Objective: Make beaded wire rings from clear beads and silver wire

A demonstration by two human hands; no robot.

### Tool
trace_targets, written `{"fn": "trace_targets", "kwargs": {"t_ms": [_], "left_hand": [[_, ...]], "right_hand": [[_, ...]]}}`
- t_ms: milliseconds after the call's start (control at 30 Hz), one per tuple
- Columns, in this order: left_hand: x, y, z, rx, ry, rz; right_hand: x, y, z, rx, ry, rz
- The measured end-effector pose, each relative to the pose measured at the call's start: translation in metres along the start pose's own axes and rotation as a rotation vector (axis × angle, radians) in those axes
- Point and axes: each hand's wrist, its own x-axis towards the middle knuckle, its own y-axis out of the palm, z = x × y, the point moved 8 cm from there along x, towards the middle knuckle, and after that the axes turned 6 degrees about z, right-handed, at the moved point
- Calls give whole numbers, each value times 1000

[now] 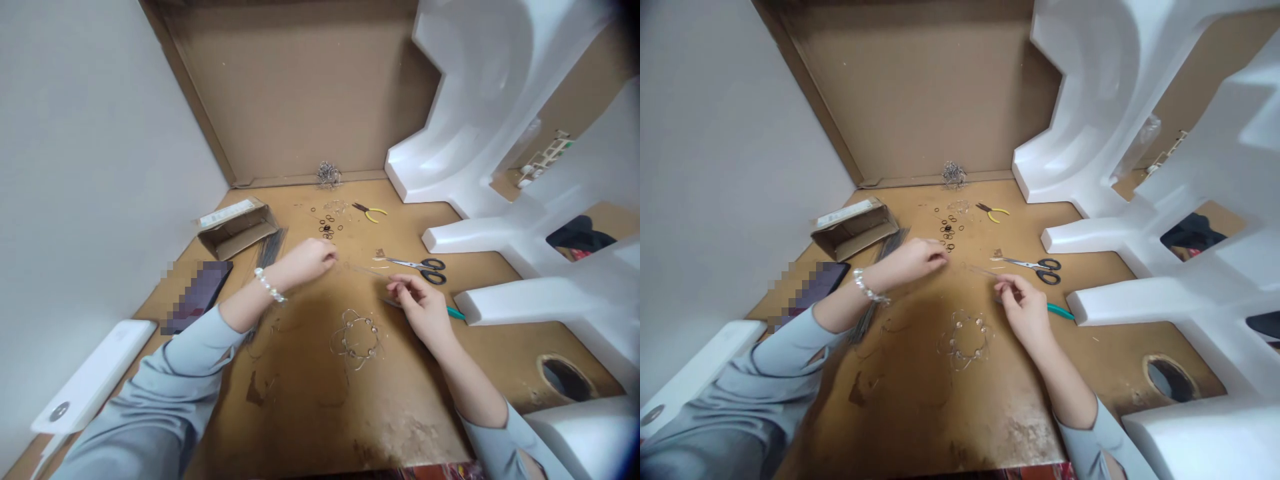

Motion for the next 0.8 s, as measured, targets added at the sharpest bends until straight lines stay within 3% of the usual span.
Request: {"fn": "trace_targets", "kwargs": {"t_ms": [133,267,400,567,800], "left_hand": [[33,45,-40,236,150,130],[55,72,-51,296,189,194],[68,76,-54,240,184,160],[76,84,-58,263,190,199],[73,65,-47,164,174,150]], "right_hand": [[3,-13,2,44,-14,-78],[5,-19,-1,36,-6,-106],[7,-20,-5,34,-23,-115],[8,-18,-7,49,-54,-98],[8,-22,-13,33,-44,-124]]}}
